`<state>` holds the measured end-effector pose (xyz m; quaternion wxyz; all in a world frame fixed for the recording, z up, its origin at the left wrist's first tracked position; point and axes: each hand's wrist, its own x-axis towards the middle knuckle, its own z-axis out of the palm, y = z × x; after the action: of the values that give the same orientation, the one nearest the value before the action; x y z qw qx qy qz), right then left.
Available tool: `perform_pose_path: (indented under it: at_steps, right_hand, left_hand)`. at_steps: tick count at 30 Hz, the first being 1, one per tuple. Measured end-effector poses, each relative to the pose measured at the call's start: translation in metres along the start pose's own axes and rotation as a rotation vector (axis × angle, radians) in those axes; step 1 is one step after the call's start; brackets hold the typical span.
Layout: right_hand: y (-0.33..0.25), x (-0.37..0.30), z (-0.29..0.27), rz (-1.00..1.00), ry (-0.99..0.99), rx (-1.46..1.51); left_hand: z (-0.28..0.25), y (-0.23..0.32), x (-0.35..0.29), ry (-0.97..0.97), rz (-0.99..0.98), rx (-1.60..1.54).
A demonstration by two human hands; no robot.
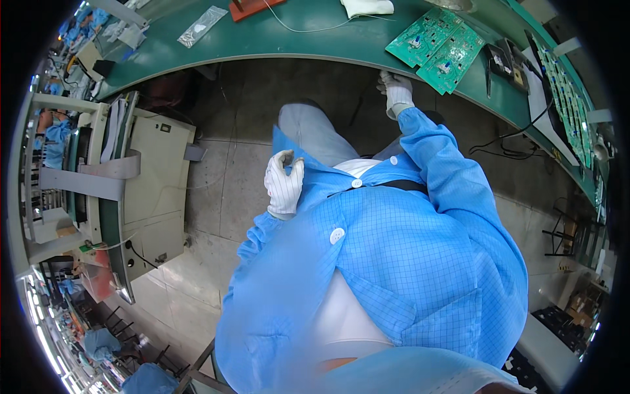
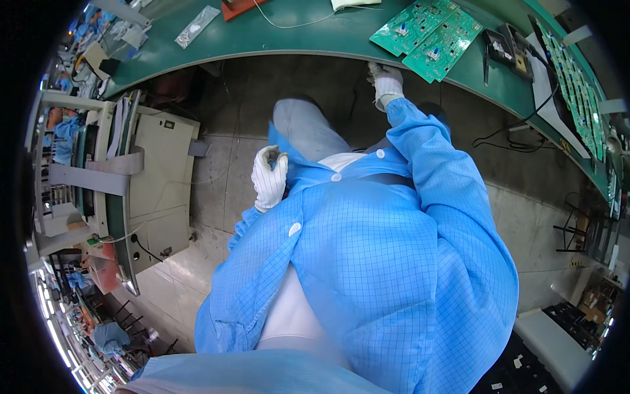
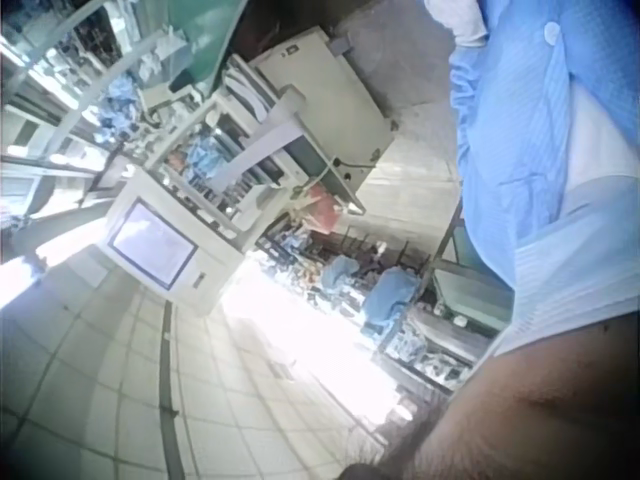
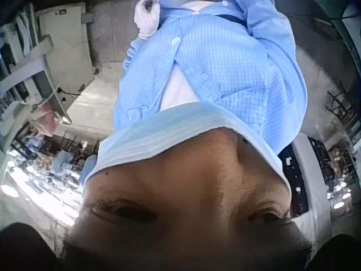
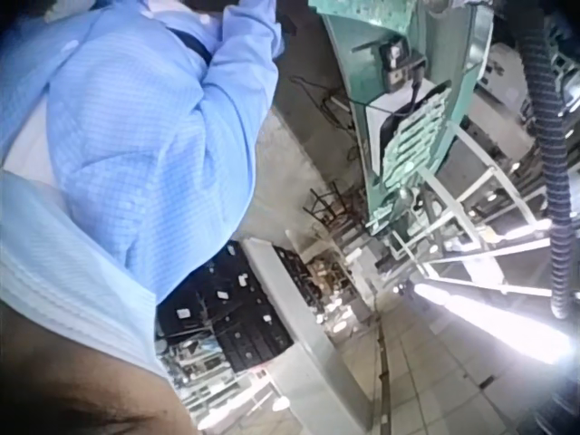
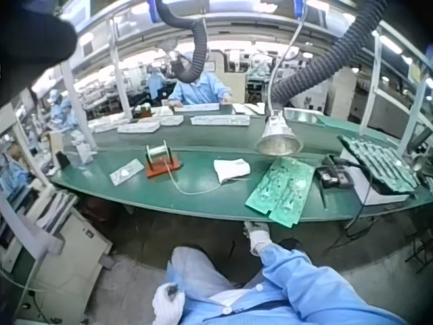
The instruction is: Soldering components on printed circuit boards and inspecting them at a workbench.
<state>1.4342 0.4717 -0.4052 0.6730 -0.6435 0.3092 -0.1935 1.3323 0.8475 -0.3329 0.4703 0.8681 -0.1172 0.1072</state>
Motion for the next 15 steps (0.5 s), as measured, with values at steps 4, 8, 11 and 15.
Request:
perform_pose_path:
  at_steps: [4,8,11,15]
  right_hand:
    - [0.007,0.001,-0.009,-0.02,-0.061,0.077]
    - [0.012,0.001,-0.02,-0.05,-0.075,0.16]
    - [0.008,-0.01,-0.012,-0.064,-0.052,0.206]
    - [-0.001,-0.016,0.002,-0.099,-0.151,0.182]
  left_hand:
    - [0.001,0.012,0.006,-0.02,0.016,0.012]
    - [0.013,0.034,0.019,-0.098,0.061,0.034]
    - [0.025,0.056,0.03,-0.139,0.157,0.075]
    - [0.033,0.097,0.049,-0.177,0.287,0.169]
